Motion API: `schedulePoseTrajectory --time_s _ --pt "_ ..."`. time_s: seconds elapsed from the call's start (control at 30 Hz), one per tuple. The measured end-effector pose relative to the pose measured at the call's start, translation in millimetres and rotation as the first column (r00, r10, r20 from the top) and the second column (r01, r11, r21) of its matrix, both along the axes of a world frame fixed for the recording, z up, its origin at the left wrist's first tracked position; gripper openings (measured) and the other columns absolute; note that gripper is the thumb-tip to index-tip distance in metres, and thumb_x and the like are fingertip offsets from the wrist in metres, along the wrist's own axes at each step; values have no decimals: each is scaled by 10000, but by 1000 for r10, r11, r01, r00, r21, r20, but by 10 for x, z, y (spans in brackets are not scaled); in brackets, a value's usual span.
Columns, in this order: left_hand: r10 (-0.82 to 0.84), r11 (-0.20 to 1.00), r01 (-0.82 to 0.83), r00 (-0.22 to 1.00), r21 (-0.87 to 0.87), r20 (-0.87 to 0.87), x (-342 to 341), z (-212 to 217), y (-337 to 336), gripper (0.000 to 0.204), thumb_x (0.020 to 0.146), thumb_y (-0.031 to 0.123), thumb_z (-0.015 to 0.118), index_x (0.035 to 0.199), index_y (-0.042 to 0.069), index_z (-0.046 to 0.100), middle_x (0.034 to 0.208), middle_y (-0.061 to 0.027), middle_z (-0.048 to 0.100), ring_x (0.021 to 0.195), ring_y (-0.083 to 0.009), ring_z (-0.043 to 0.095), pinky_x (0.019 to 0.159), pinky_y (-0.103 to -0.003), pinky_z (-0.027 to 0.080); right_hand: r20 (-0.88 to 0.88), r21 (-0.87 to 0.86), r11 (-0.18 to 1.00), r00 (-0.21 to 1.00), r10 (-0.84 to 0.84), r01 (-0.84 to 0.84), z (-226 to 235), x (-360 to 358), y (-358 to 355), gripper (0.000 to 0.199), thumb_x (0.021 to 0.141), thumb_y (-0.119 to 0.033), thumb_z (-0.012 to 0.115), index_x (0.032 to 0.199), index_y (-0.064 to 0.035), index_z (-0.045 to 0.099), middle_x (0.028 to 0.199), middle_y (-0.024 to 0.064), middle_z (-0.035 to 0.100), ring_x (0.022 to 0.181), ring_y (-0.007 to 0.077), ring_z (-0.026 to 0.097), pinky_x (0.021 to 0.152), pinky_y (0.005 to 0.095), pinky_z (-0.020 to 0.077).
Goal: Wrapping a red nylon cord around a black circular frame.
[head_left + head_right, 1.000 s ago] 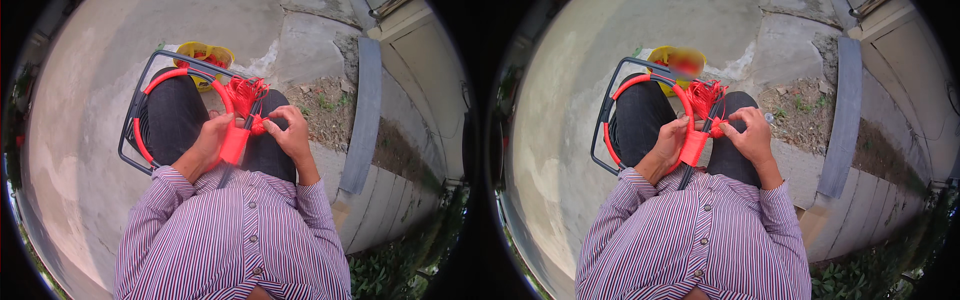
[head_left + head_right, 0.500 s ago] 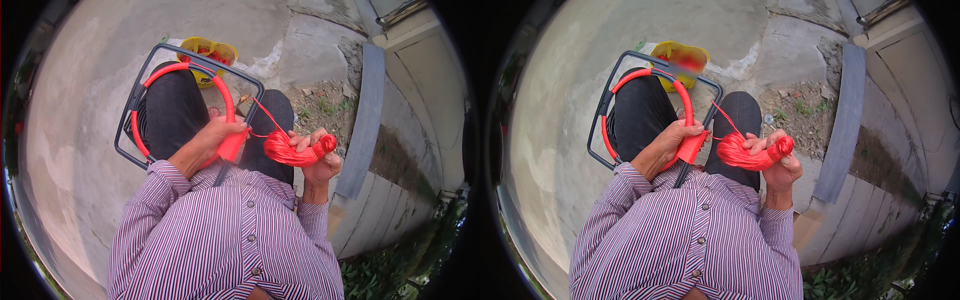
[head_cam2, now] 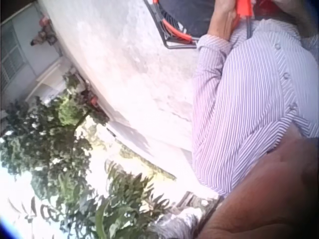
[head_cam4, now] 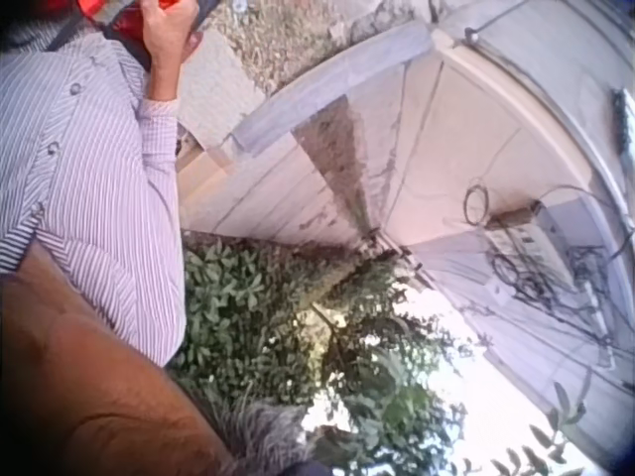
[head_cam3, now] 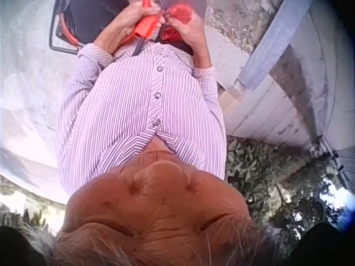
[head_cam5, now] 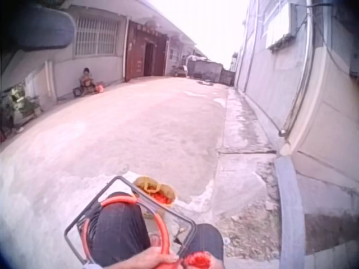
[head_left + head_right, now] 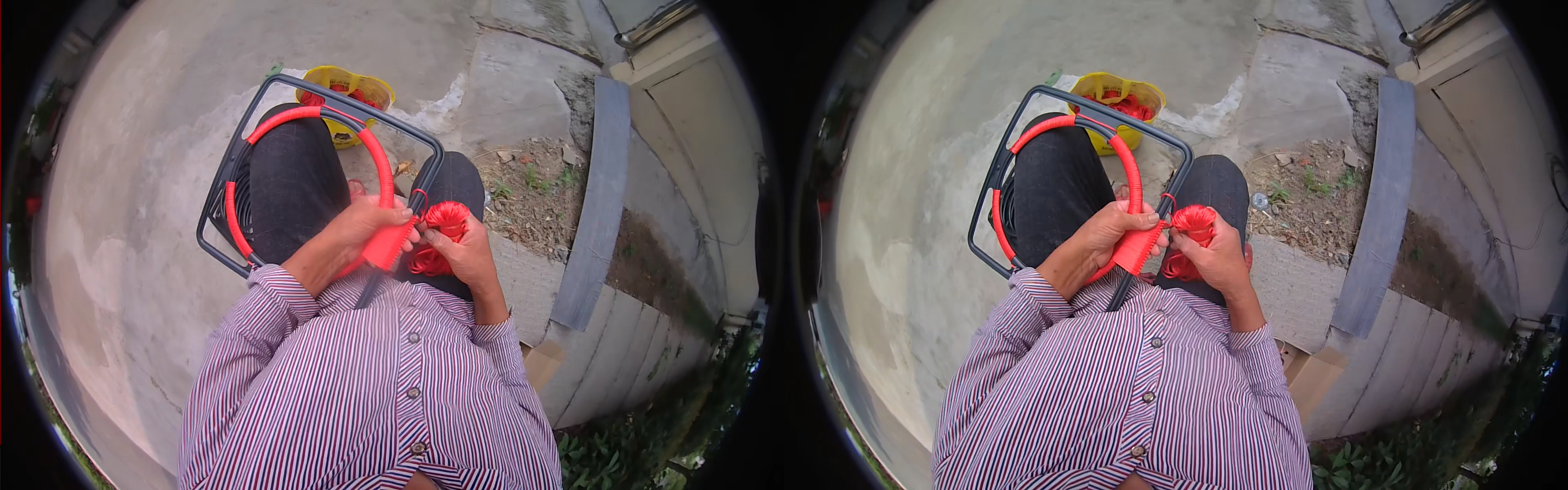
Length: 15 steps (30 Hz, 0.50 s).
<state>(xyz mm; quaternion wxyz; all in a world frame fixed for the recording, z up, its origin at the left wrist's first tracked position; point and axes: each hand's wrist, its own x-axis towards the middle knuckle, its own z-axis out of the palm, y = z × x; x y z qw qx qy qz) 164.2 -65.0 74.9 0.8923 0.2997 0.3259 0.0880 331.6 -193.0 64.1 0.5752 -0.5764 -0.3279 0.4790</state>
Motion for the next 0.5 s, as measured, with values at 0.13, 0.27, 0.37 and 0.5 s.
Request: schedulePoseTrajectory --time_s 0.13,0.27,0.37,0.5 --pt "27 1000 -27 1000 -9 13 -10 -23 26 180 880 110 652 979 0 550 808 -183 669 656 -239 680 619 -314 587 89 78 997 996 -27 20 239 87 -152 122 826 -3 661 936 -10 610 789 9 645 624 79 605 588 239 493" --pt "10 992 1 996 -122 89 37 -30 86 202 878 126 657 992 -4 551 792 -173 659 654 -238 679 589 -330 593 75 34 991 989 125 -128 309 -82 -250 121 797 16 640 906 -13 598 738 -2 599 592 66 574 555 222 452" --pt "83 994 -80 996 -68 34 79 -78 40 198 875 131 654 976 1 544 771 -165 640 651 -245 677 547 -340 593 -53 43 993 992 113 -111 353 -120 -314 129 789 35 623 903 -1 577 720 30 594 577 102 584 545 240 467" --pt "51 997 -46 996 -65 74 37 -116 108 150 856 86 642 926 18 528 763 -164 625 658 -265 679 548 -348 600 -255 4 971 939 -229 238 310 644 -551 118 838 -6 588 949 7 553 775 144 659 591 183 630 567 304 533"
